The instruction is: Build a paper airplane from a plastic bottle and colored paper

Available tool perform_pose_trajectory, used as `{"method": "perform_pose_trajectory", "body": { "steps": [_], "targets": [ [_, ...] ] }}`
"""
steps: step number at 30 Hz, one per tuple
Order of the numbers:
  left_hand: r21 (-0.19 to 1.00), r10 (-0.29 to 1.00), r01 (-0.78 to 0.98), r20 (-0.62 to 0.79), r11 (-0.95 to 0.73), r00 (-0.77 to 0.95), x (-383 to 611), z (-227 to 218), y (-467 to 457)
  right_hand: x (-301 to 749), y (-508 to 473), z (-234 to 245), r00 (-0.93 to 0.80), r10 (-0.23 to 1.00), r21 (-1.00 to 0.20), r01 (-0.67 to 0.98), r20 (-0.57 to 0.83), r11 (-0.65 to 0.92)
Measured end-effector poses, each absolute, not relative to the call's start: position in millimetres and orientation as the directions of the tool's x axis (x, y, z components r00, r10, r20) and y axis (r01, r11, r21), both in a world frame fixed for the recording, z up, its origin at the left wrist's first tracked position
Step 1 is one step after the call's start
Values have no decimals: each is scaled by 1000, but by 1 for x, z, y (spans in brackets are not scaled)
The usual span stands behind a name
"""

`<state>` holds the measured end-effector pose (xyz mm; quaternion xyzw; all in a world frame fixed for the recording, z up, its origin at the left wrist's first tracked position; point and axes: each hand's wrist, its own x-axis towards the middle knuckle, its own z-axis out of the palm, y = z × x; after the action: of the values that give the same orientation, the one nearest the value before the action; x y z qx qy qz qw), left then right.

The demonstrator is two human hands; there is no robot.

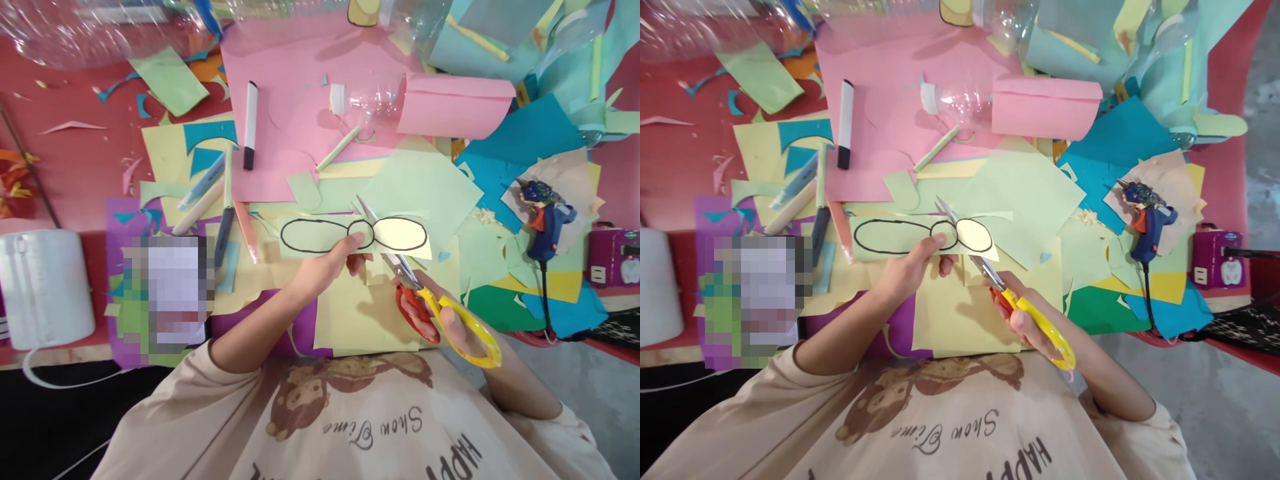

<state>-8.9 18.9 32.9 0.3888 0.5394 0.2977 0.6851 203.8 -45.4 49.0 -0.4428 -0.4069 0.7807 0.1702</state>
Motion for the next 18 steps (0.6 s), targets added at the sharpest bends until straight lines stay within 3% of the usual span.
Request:
{"method": "perform_pose_trajectory", "body": {
  "steps": [10,18],
  "targets": [
    [812,791,15,-573,584,215,-8,32,19,205,-44,47,-550,635,-815,158,-542,-558],
    [818,786,99,-573,567,231,-14,31,17,207,-48,44,-554,670,-839,104,-494,-533]
  ]
}}
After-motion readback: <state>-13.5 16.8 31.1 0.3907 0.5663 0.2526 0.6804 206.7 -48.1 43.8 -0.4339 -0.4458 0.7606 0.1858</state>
